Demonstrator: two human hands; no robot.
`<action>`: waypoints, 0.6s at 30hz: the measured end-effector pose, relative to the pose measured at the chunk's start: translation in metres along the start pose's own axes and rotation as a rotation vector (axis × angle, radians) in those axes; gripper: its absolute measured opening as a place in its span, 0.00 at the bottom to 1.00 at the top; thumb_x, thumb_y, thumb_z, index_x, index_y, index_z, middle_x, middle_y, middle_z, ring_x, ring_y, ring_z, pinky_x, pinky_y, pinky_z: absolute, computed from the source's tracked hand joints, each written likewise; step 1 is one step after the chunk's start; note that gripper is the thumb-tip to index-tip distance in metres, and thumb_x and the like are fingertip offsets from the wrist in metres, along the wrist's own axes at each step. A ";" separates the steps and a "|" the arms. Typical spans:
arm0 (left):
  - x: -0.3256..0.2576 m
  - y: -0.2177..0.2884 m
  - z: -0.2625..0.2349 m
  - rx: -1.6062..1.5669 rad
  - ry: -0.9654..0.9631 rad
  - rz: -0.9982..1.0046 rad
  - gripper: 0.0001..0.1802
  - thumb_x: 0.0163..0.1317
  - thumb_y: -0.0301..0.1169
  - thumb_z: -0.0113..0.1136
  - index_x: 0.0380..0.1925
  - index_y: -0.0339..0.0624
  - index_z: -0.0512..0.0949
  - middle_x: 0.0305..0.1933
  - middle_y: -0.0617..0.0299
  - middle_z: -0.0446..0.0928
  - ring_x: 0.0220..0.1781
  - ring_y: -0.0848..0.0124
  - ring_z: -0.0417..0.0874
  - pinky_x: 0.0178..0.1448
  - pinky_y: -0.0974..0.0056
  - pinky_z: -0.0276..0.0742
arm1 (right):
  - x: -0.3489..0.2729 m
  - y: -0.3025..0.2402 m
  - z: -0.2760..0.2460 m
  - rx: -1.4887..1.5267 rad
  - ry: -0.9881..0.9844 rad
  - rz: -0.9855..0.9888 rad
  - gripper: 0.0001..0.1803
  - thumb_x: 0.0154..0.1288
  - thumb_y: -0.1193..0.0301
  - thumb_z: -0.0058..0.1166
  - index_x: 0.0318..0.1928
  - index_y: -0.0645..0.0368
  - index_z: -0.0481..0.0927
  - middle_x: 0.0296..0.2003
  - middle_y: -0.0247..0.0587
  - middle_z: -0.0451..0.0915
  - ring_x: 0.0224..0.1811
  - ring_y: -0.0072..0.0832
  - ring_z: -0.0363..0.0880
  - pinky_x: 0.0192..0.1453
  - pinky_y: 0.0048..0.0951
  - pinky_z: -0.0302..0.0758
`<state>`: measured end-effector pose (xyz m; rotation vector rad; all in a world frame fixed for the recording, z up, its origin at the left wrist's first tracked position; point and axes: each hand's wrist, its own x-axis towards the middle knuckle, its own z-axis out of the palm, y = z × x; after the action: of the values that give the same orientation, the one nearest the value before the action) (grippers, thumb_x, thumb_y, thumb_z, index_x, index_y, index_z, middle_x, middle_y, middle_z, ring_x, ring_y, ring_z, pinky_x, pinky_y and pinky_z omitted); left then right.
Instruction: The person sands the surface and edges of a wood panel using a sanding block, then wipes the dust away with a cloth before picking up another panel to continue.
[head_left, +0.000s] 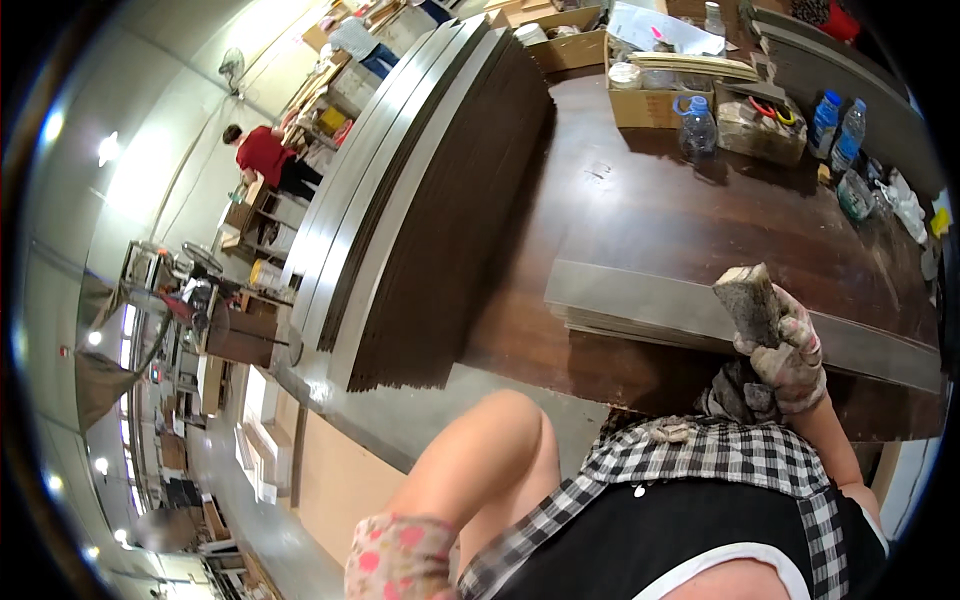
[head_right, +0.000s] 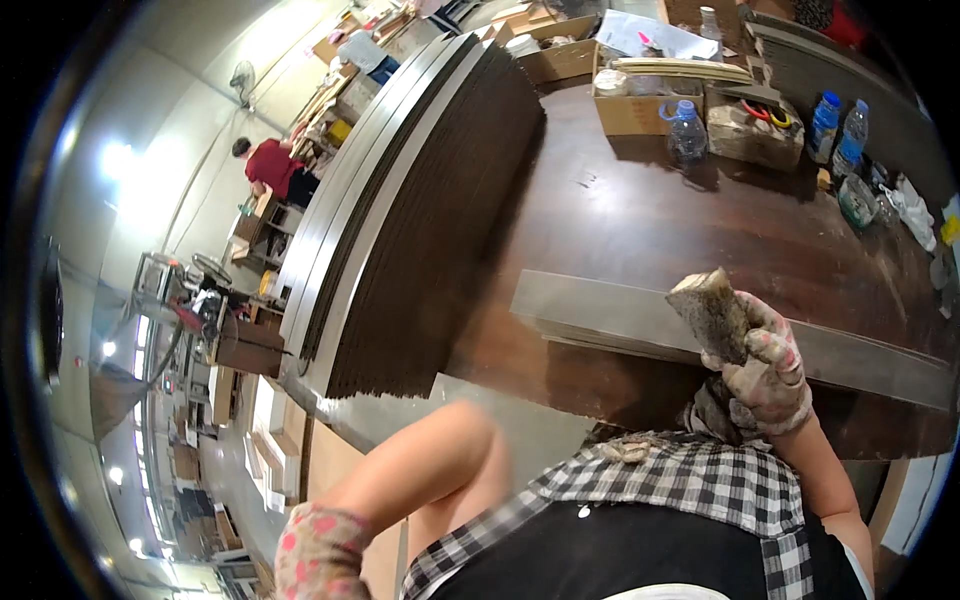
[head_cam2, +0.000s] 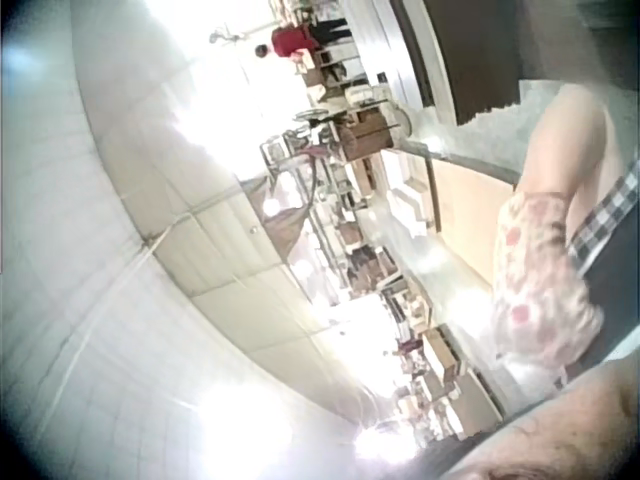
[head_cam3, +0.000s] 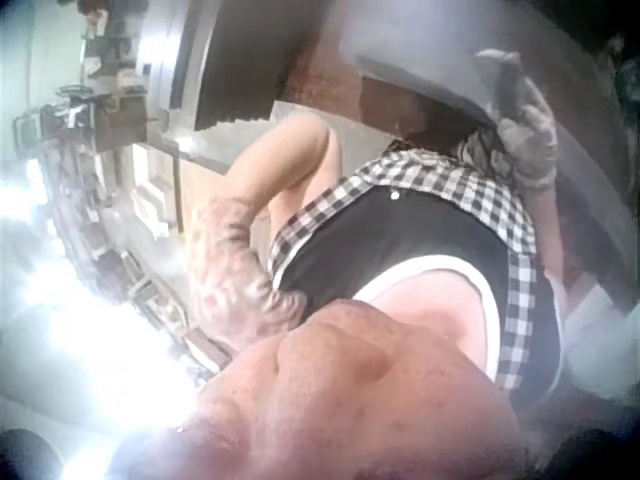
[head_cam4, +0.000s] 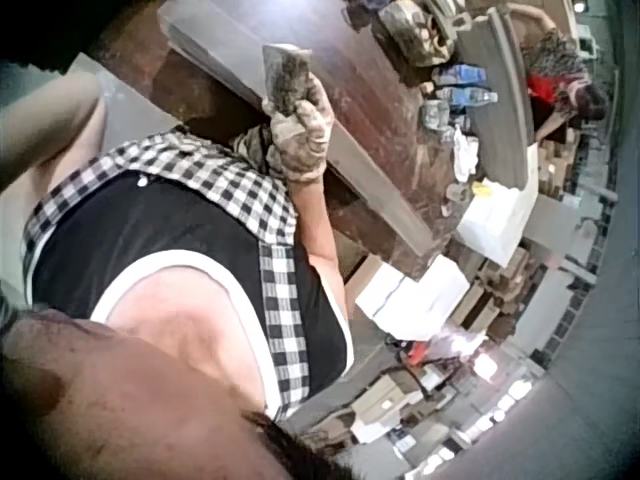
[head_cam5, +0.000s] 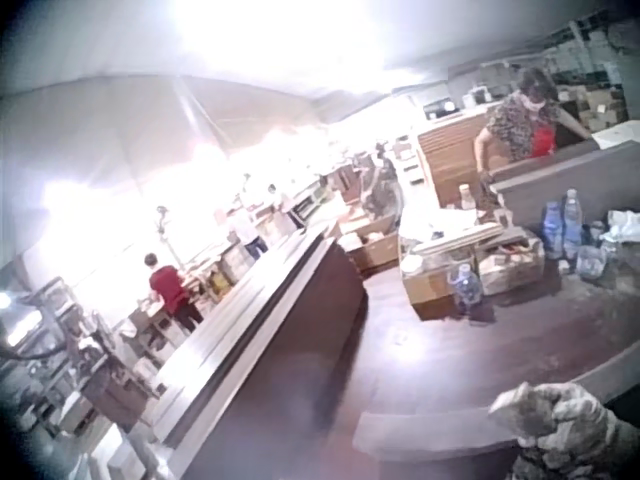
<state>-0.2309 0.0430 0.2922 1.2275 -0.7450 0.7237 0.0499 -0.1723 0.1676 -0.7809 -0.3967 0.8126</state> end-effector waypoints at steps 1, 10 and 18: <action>0.001 -0.012 -0.010 0.040 -0.001 0.005 0.19 0.55 0.46 0.69 0.36 0.43 0.80 0.41 0.51 0.80 0.47 0.51 0.80 0.52 0.48 0.76 | -0.003 -0.006 -0.010 -0.068 0.059 -0.030 0.36 0.56 0.58 0.65 0.61 0.66 0.73 0.55 0.41 0.78 0.52 0.30 0.80 0.46 0.30 0.79; 0.067 -0.018 -0.002 1.424 -0.094 -0.402 0.15 0.51 0.42 0.70 0.27 0.43 0.79 0.33 0.56 0.80 0.39 0.57 0.82 0.45 0.54 0.79 | 0.003 -0.017 -0.018 -0.489 0.191 -0.169 0.28 0.56 0.72 0.60 0.59 0.67 0.75 0.60 0.45 0.77 0.59 0.33 0.77 0.68 0.34 0.71; -0.038 -0.218 -0.078 0.999 -0.318 -0.226 0.12 0.47 0.25 0.72 0.34 0.43 0.83 0.40 0.63 0.84 0.49 0.59 0.84 0.53 0.54 0.82 | 0.039 -0.026 0.018 -1.480 0.092 -0.286 0.22 0.51 0.76 0.63 0.50 0.62 0.83 0.39 0.48 0.80 0.39 0.41 0.81 0.46 0.36 0.79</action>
<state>-0.0662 0.0754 0.1283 2.3339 -0.4695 0.7352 0.0770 -0.1454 0.1995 -2.0492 -1.0213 0.0763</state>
